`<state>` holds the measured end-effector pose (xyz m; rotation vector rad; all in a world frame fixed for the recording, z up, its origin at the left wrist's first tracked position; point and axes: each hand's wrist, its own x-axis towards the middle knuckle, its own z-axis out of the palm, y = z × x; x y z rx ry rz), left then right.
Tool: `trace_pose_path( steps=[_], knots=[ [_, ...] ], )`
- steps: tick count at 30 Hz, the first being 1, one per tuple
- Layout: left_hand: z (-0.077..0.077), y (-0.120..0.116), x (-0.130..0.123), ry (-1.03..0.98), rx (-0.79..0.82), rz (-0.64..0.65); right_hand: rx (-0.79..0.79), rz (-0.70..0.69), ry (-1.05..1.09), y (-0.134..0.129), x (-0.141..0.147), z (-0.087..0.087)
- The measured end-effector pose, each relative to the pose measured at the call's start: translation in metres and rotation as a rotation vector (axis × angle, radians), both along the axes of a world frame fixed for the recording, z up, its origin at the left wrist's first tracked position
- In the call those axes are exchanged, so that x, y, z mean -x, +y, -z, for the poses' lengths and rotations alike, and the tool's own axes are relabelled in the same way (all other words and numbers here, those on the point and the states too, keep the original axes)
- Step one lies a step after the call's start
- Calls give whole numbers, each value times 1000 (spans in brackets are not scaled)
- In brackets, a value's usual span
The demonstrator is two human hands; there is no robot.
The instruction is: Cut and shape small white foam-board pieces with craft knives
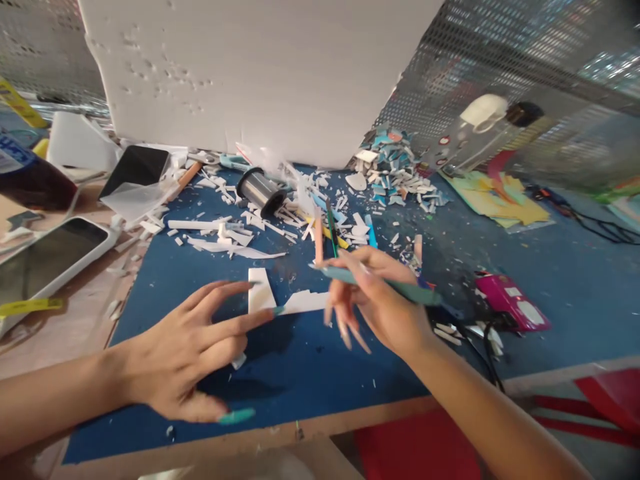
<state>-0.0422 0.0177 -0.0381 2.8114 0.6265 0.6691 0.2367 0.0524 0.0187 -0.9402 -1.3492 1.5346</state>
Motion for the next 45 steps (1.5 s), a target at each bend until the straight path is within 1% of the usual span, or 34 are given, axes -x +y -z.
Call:
trace_pose_path(
  steps=[2,5,9,12,17,22,27,30,40,45],
  knots=[
    [0,1,0,107,55,45,27,-23,61,15,21,8],
    [0,6,0,179,146,95,-21,-15,7,27,42,22],
    [-1,9,0,172,207,95,15,-47,-77,31,53,42],
    [0,9,0,162,229,94,-6,-69,-128,30,54,50],
    [-1,10,1,191,246,82,-95,-27,-213,29,54,49],
    [-3,17,2,207,246,94,-111,-55,-187,29,58,47],
    [-5,24,3,193,294,126,-181,-52,-214,29,58,51],
    [-4,25,3,181,321,149,-202,-41,-229,30,58,53],
    [-2,23,3,129,341,129,-228,-27,-253,32,59,52],
    [-3,25,2,167,318,148,-254,-35,-258,31,59,52]
  ],
)
